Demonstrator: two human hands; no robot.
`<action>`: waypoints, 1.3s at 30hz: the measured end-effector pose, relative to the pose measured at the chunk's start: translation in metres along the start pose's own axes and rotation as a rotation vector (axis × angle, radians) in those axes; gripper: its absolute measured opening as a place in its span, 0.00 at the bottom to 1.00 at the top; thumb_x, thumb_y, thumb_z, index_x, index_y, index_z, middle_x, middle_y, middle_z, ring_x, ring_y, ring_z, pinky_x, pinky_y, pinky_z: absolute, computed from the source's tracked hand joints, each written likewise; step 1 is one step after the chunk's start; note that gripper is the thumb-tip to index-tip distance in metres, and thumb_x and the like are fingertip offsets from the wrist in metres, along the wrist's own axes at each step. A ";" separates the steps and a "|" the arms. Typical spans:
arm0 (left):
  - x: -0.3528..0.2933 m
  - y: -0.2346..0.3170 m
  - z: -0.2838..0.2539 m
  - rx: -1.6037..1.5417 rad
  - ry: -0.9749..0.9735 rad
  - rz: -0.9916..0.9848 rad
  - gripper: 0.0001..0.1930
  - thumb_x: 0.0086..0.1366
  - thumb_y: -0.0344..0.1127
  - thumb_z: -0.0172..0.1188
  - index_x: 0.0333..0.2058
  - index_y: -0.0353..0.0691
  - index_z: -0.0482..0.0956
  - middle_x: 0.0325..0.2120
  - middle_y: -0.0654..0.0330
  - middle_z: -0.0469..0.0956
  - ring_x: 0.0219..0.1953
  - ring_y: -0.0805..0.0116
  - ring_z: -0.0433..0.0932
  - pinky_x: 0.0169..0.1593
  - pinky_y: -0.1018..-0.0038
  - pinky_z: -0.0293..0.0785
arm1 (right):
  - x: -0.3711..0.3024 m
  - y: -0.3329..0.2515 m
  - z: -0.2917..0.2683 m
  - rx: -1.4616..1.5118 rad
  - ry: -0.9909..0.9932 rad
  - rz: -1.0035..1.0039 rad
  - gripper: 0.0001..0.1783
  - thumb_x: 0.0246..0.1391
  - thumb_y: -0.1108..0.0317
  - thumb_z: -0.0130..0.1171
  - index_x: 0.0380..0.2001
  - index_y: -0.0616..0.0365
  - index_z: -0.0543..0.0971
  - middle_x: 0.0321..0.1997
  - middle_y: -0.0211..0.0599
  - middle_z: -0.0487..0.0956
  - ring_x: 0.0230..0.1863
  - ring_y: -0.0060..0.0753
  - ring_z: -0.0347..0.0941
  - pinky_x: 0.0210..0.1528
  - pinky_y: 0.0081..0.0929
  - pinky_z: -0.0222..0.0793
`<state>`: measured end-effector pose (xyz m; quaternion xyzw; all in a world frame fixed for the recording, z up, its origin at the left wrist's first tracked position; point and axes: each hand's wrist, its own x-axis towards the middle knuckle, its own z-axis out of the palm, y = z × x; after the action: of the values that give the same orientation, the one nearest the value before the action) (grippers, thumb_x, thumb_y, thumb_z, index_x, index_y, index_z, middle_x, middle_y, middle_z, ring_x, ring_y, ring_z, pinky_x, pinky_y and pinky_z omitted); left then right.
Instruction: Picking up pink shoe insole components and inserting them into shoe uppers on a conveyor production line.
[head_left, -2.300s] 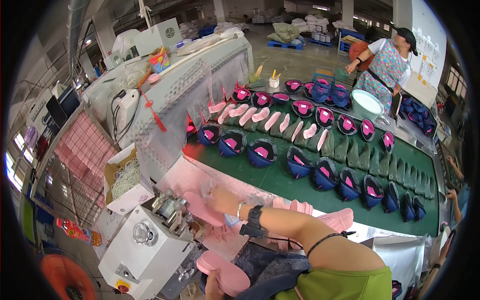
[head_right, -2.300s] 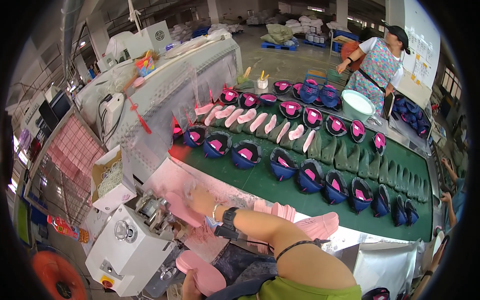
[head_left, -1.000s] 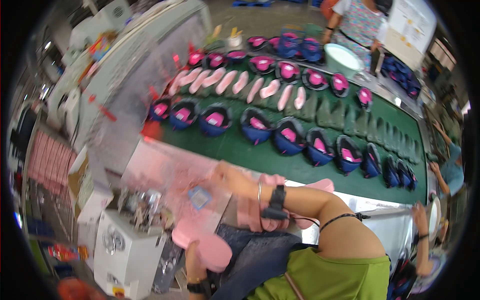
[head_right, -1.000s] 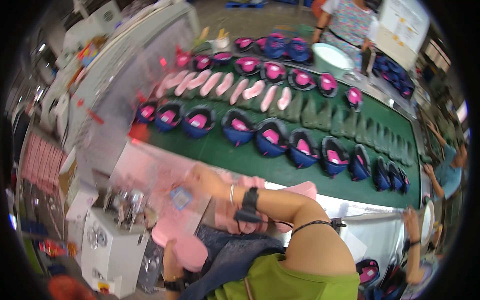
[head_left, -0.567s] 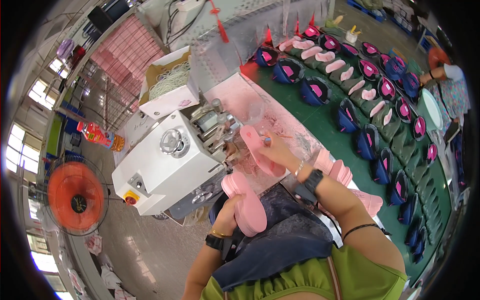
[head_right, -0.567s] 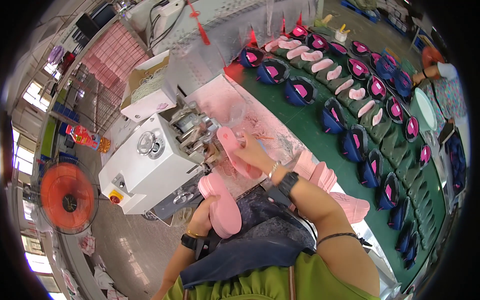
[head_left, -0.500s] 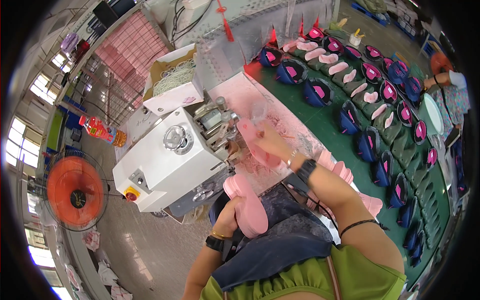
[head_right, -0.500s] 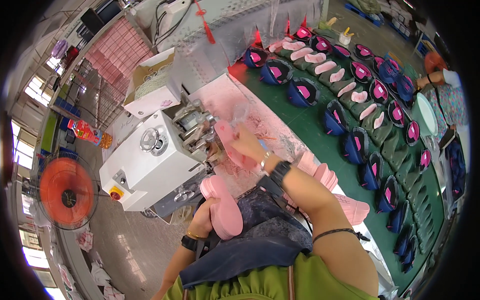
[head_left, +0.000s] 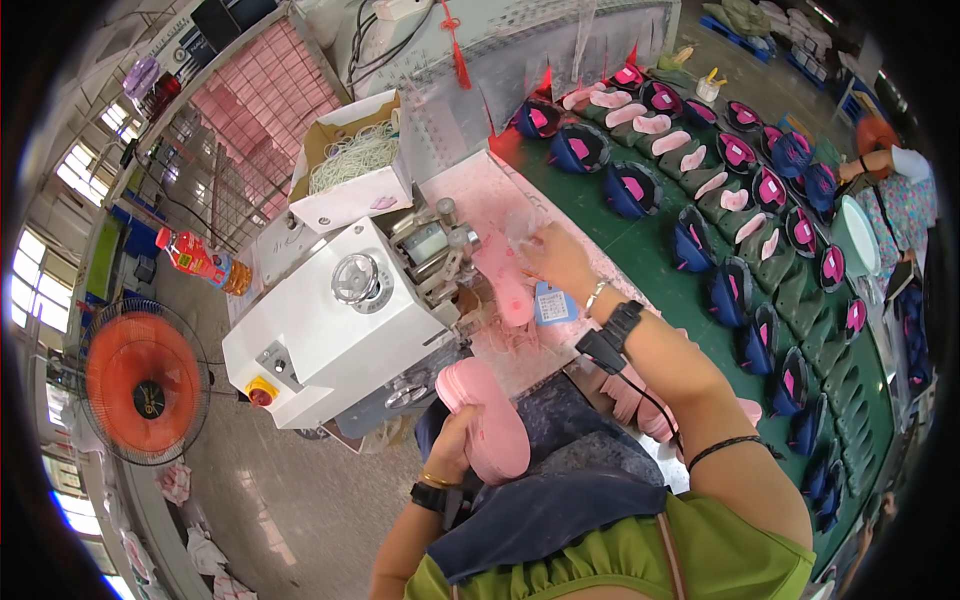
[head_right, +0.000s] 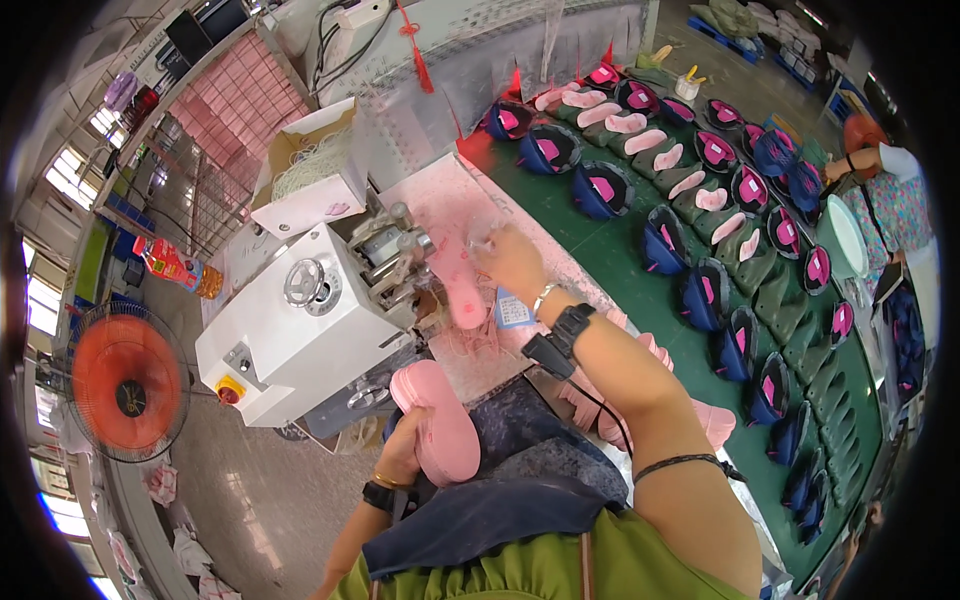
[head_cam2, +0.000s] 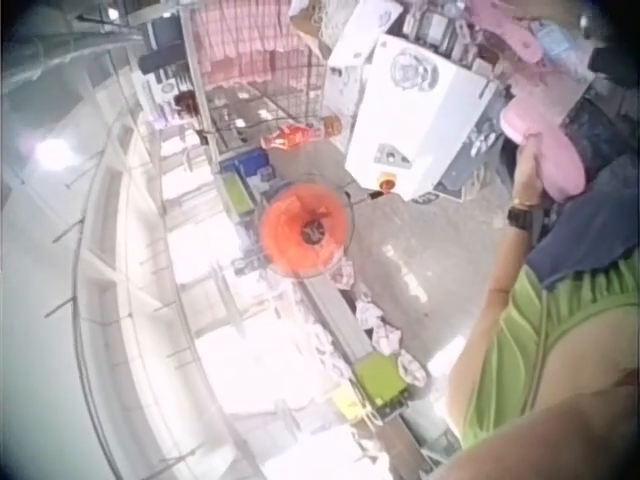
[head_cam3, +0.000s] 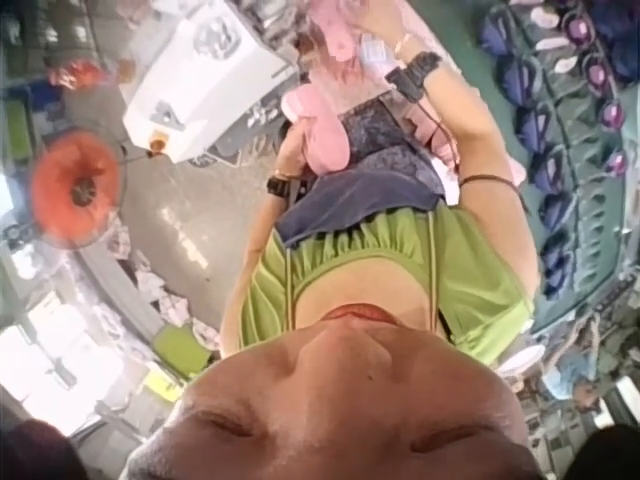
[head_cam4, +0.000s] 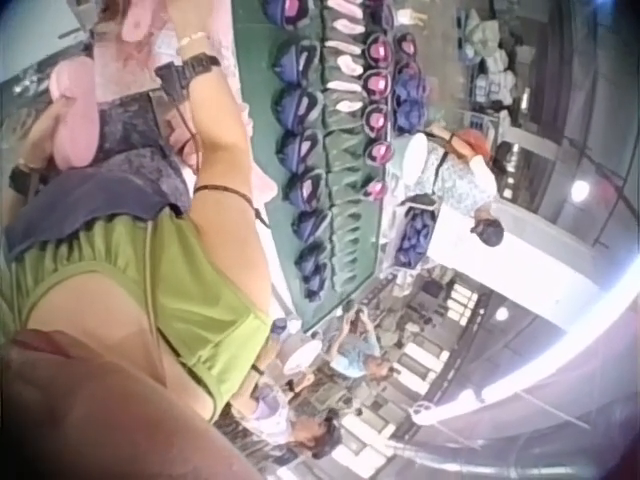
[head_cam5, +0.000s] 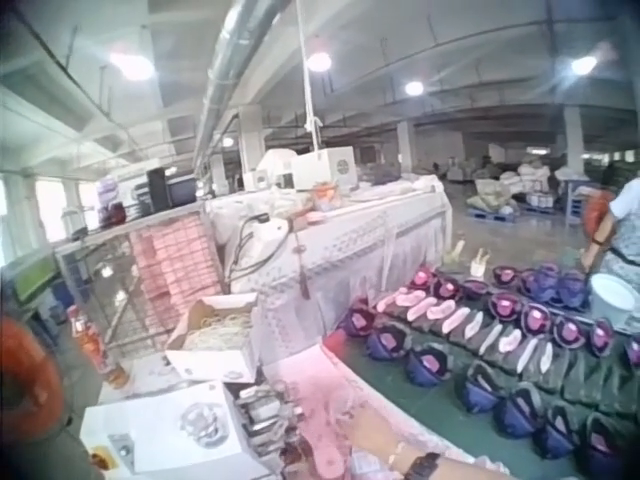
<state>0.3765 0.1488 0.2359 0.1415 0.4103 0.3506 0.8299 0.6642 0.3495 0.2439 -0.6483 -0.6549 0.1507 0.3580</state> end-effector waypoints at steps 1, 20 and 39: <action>0.000 0.001 0.003 0.008 -0.001 -0.002 0.19 0.67 0.30 0.54 0.55 0.28 0.71 0.48 0.51 0.80 0.49 0.60 0.80 0.55 0.66 0.76 | 0.003 0.002 0.015 0.053 -0.082 0.105 0.23 0.55 0.49 0.59 0.37 0.62 0.83 0.41 0.52 0.81 0.43 0.54 0.78 0.46 0.44 0.74; 0.024 -0.010 0.028 0.176 0.105 -0.016 0.13 0.64 0.34 0.57 0.46 0.36 0.76 0.38 0.60 0.79 0.41 0.66 0.80 0.45 0.69 0.76 | -0.084 0.226 -0.186 0.303 0.692 0.573 0.15 0.66 0.63 0.49 0.41 0.67 0.63 0.23 0.57 0.78 0.18 0.45 0.80 0.17 0.38 0.76; 0.035 -0.014 0.073 0.207 0.051 0.003 0.16 0.65 0.32 0.56 0.48 0.28 0.75 0.41 0.53 0.80 0.43 0.60 0.81 0.47 0.65 0.79 | -0.127 0.149 -0.128 0.453 0.223 0.223 0.08 0.56 0.65 0.61 0.34 0.59 0.79 0.29 0.34 0.77 0.32 0.24 0.71 0.36 0.32 0.71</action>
<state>0.4548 0.1671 0.2532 0.2179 0.4650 0.3110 0.7997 0.8475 0.2111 0.2003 -0.6322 -0.4855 0.2594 0.5452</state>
